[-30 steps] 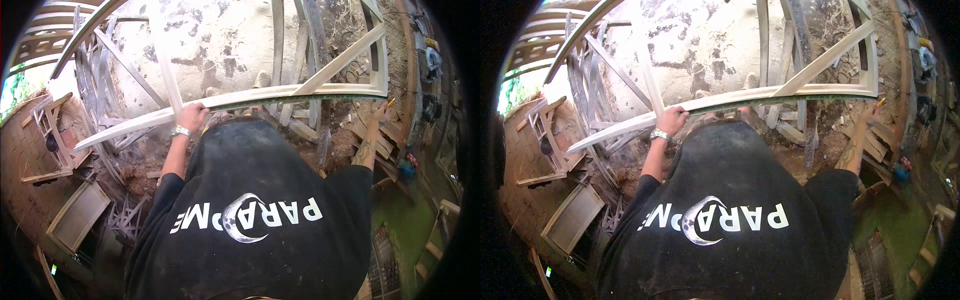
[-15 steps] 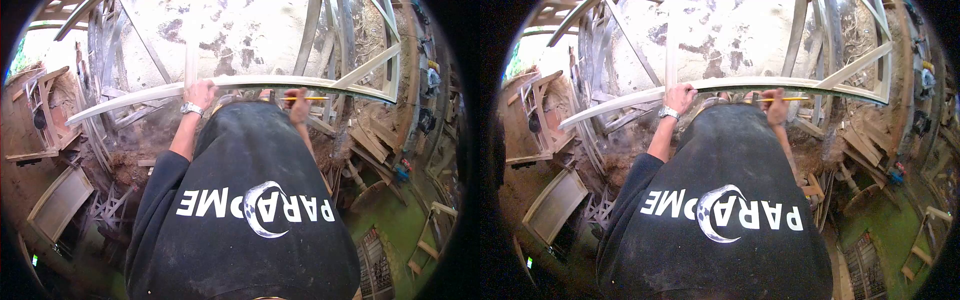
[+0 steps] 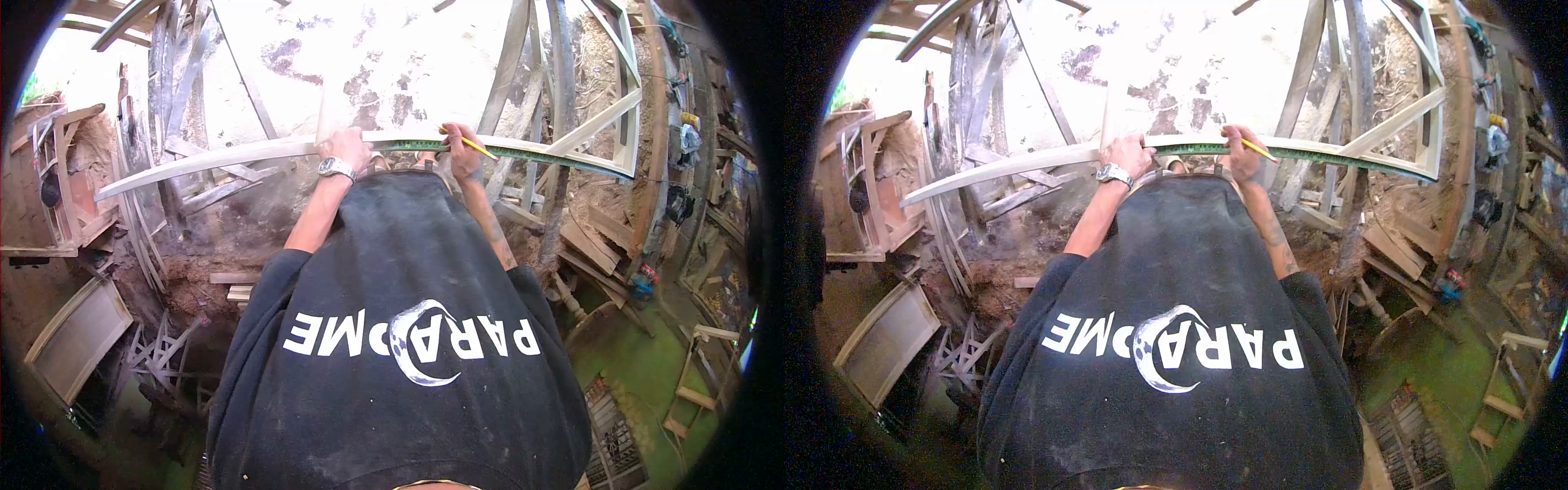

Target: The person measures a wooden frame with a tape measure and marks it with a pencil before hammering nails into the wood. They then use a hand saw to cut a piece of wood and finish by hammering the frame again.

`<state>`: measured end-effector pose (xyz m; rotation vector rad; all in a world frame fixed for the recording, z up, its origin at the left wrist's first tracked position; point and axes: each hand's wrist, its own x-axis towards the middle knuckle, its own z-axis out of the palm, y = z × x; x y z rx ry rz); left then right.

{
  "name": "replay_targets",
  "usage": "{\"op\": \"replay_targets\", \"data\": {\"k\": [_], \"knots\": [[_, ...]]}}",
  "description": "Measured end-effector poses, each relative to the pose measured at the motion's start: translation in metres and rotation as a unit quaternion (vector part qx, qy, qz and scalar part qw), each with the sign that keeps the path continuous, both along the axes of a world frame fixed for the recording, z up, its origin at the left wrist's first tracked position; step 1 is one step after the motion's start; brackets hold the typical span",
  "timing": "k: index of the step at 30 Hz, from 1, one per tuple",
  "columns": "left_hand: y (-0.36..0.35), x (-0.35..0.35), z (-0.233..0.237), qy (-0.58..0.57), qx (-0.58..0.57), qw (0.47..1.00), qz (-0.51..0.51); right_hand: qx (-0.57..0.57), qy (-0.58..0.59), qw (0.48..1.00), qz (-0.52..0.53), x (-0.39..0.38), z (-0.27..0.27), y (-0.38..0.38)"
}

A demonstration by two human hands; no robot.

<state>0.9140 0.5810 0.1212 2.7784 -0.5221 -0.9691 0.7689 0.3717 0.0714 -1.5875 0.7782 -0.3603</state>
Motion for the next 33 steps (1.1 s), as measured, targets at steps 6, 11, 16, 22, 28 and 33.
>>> {"op": "replay_targets", "data": {"k": [6, 11, 16, 22, 28, 33], "knots": [[0.007, 0.006, -0.005, 0.014, 0.010, 1.000, -0.023, 0.063, 0.001, 0.998, 0.003, 0.000, 0.003, -0.010], [0.023, 0.015, -0.003, 0.016, 0.024, 0.999, -0.023, -0.026, 0.041, 0.992, 0.114, 0.026, 0.010, 0.031], [0.044, 0.019, -0.025, -0.027, 0.001, 0.999, -0.030, -0.029, 0.067, 0.974, 0.215, 0.047, 0.017, 0.059], [0.047, 0.015, -0.040, -0.075, -0.002, 0.997, -0.014, 0.033, 0.102, 0.965, 0.240, 0.057, -0.009, 0.072], [0.045, 0.015, -0.054, -0.081, 0.011, 0.997, 0.015, 0.019, 0.116, 0.958, 0.261, 0.053, -0.015, 0.075], [0.045, 0.017, -0.040, -0.060, -0.002, 0.998, 0.020, -0.013, 0.131, 0.954, 0.269, 0.053, -0.012, 0.078]]}}
